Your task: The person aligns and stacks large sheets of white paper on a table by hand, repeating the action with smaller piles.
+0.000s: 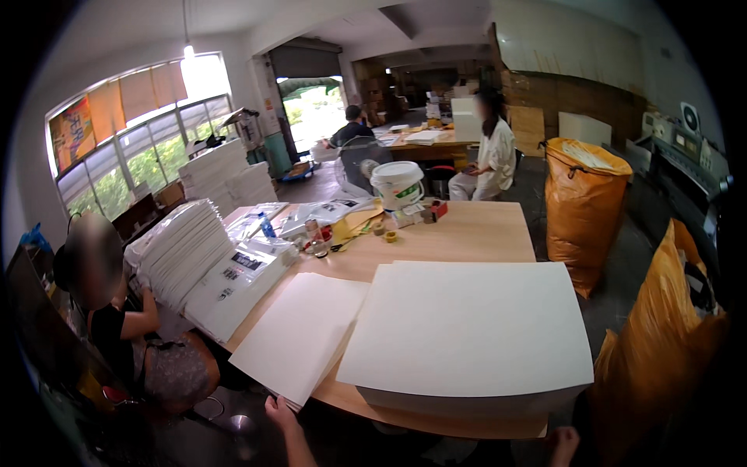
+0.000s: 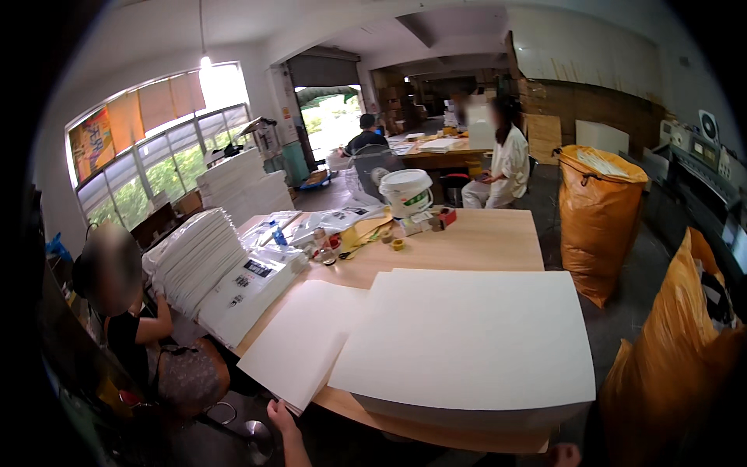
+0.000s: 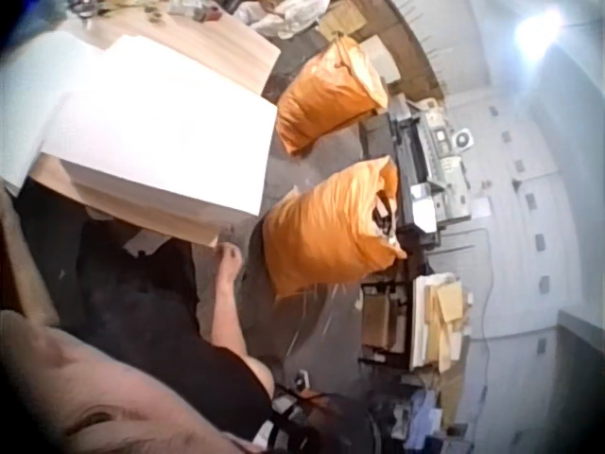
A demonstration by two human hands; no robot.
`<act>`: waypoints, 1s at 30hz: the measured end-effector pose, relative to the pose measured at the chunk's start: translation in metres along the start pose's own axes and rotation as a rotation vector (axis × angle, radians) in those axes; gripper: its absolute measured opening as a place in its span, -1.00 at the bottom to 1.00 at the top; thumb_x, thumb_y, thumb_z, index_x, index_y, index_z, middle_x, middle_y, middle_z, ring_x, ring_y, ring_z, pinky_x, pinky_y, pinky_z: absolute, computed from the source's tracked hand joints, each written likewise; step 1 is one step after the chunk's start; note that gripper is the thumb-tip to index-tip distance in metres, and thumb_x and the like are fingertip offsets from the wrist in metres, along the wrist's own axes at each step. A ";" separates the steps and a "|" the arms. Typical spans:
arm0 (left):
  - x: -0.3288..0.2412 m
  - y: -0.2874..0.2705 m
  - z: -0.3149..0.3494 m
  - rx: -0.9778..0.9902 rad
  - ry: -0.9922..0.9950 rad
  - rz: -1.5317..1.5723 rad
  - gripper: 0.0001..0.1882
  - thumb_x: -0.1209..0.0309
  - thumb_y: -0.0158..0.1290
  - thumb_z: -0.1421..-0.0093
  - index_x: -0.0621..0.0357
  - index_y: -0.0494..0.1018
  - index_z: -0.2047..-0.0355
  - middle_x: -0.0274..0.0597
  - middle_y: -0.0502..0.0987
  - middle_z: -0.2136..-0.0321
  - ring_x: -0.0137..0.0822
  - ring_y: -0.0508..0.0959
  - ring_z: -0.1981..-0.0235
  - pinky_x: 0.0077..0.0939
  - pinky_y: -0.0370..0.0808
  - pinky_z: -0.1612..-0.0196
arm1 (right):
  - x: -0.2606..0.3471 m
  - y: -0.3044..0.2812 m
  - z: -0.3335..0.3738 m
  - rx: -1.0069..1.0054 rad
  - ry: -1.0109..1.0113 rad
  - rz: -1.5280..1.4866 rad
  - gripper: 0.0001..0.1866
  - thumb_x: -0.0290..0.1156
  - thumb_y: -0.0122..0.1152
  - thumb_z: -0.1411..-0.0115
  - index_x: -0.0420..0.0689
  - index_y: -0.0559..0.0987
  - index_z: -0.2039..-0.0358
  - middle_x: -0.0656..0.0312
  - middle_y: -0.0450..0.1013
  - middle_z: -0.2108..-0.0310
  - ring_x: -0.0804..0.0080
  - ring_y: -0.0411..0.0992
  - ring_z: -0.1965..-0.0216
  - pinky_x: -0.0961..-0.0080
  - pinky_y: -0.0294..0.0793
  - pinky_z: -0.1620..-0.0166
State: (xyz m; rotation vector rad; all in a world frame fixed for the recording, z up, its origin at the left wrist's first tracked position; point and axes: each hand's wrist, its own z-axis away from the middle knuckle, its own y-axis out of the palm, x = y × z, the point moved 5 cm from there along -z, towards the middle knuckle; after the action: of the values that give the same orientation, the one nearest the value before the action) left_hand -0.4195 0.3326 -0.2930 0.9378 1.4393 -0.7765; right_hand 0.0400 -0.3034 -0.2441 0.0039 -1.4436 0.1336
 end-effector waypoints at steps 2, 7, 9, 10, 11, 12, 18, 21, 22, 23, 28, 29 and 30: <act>-0.049 0.054 0.071 0.297 0.039 0.141 -0.63 0.35 0.02 -0.44 0.34 0.44 -0.14 0.01 0.53 -0.13 -0.19 0.51 -0.18 -0.34 0.41 -0.25 | -0.038 -0.064 -0.052 -0.251 -0.187 -0.108 -0.78 -0.31 0.12 -0.45 -0.12 0.51 0.35 0.36 0.40 0.47 0.58 0.37 0.45 0.53 0.46 0.29; -0.181 0.142 0.188 0.697 -0.150 0.529 -0.33 0.03 -0.21 -0.52 0.35 0.24 -0.37 0.03 0.45 -0.27 -0.17 0.40 -0.31 -0.28 0.23 -0.39 | 0.116 0.002 -0.049 -0.132 -0.361 -0.291 -0.38 0.01 -0.17 -0.54 -0.24 0.40 -0.33 0.00 0.34 -0.34 0.23 0.26 -0.38 0.31 0.13 -0.43; -0.194 0.166 0.210 0.682 -0.219 0.663 -0.40 0.11 -0.19 -0.53 0.41 0.35 -0.30 0.03 0.50 -0.22 -0.16 0.46 -0.24 -0.31 0.28 -0.36 | 0.128 0.025 -0.059 -0.127 -0.418 -0.304 -0.36 0.00 -0.18 -0.53 -0.25 0.36 -0.36 0.00 0.31 -0.36 0.18 0.23 -0.40 0.29 0.14 -0.42; -0.191 0.169 0.209 0.634 -0.113 0.571 -0.44 0.15 -0.18 -0.52 0.42 0.41 -0.24 0.02 0.53 -0.18 -0.17 0.49 -0.21 -0.33 0.31 -0.34 | 0.130 0.038 -0.062 -0.136 -0.430 -0.279 -0.41 -0.08 -0.14 -0.52 -0.26 0.37 -0.35 0.01 0.34 -0.33 0.20 0.27 -0.36 0.30 0.18 -0.39; -0.180 0.174 0.206 0.582 -0.009 0.480 -0.47 0.19 -0.17 -0.52 0.43 0.47 -0.18 0.01 0.57 -0.13 -0.19 0.51 -0.18 -0.34 0.34 -0.31 | 0.133 0.050 -0.064 -0.145 -0.442 -0.255 -0.45 -0.15 -0.11 -0.51 -0.27 0.39 -0.33 0.02 0.36 -0.30 0.22 0.30 -0.32 0.32 0.22 -0.37; -0.184 0.177 0.209 0.530 0.091 0.382 -0.51 0.22 -0.16 -0.52 0.44 0.53 -0.13 0.00 0.60 -0.09 -0.20 0.53 -0.15 -0.36 0.37 -0.29 | 0.133 0.059 -0.066 -0.157 -0.448 -0.228 -0.49 -0.23 -0.07 -0.50 -0.28 0.40 -0.31 0.02 0.38 -0.28 0.24 0.34 -0.29 0.33 0.27 -0.34; -0.191 0.183 0.208 0.455 0.087 0.345 -0.57 0.32 -0.11 -0.46 0.41 0.59 -0.07 -0.03 0.62 -0.05 -0.22 0.54 -0.11 -0.35 0.37 -0.28 | 0.144 0.062 -0.066 -0.150 -0.418 -0.367 -0.57 -0.41 0.03 -0.40 -0.31 0.48 -0.22 0.04 0.46 -0.17 0.29 0.45 -0.13 0.37 0.42 -0.22; -0.183 0.182 0.203 0.493 0.167 0.185 -0.57 0.34 -0.12 -0.41 0.39 0.62 -0.04 -0.03 0.63 -0.07 -0.15 0.56 -0.09 -0.30 0.34 -0.31 | 0.145 0.052 -0.060 -0.194 -0.420 -0.206 -0.58 -0.47 0.06 -0.32 -0.28 0.52 -0.17 0.09 0.51 -0.10 0.29 0.46 -0.10 0.34 0.44 -0.20; -0.178 0.180 0.197 0.500 0.167 0.187 -0.57 0.33 -0.11 -0.42 0.39 0.62 -0.04 -0.02 0.62 -0.08 -0.17 0.56 -0.09 -0.31 0.38 -0.28 | 0.145 0.053 -0.058 -0.187 -0.442 -0.181 -0.59 -0.49 0.05 -0.30 -0.26 0.54 -0.15 0.09 0.51 -0.11 0.29 0.47 -0.11 0.34 0.43 -0.21; -0.189 0.178 0.205 0.493 0.062 0.230 -0.57 0.32 -0.10 -0.43 0.40 0.62 -0.04 -0.04 0.63 -0.06 -0.18 0.56 -0.08 -0.31 0.41 -0.25 | 0.152 0.057 -0.053 -0.167 -0.454 -0.204 -0.59 -0.52 0.05 -0.28 -0.27 0.54 -0.14 0.08 0.51 -0.12 0.29 0.47 -0.10 0.35 0.44 -0.20; -0.205 0.177 0.220 0.581 0.031 0.250 -0.55 0.29 -0.11 -0.45 0.36 0.54 -0.14 -0.02 0.57 -0.11 -0.16 0.54 -0.09 -0.31 0.45 -0.22 | 0.155 0.056 -0.050 -0.231 -0.536 -0.349 -0.63 -0.52 0.14 -0.24 -0.29 0.52 -0.06 0.03 0.49 -0.13 0.35 0.46 -0.09 0.37 0.46 -0.18; -0.209 0.178 0.228 0.599 0.024 0.238 -0.54 0.29 -0.11 -0.44 0.38 0.52 -0.16 -0.02 0.56 -0.12 -0.16 0.53 -0.11 -0.32 0.43 -0.23 | 0.150 0.055 -0.049 -0.252 -0.553 -0.355 -0.63 -0.51 0.15 -0.25 -0.29 0.52 -0.07 0.03 0.49 -0.13 0.34 0.46 -0.10 0.37 0.45 -0.18; -0.206 0.177 0.224 0.612 0.034 0.234 -0.55 0.30 -0.11 -0.44 0.34 0.52 -0.16 -0.02 0.55 -0.12 -0.15 0.54 -0.10 -0.30 0.46 -0.21 | 0.148 0.057 -0.050 -0.256 -0.575 -0.369 -0.63 -0.50 0.15 -0.25 -0.29 0.52 -0.08 0.03 0.49 -0.13 0.34 0.46 -0.10 0.37 0.45 -0.19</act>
State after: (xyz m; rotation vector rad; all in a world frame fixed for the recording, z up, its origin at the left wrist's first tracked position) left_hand -0.1623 0.1928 -0.0966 1.5584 1.1013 -1.0496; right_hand 0.1019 -0.2291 -0.1085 0.1055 -1.9967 -0.3854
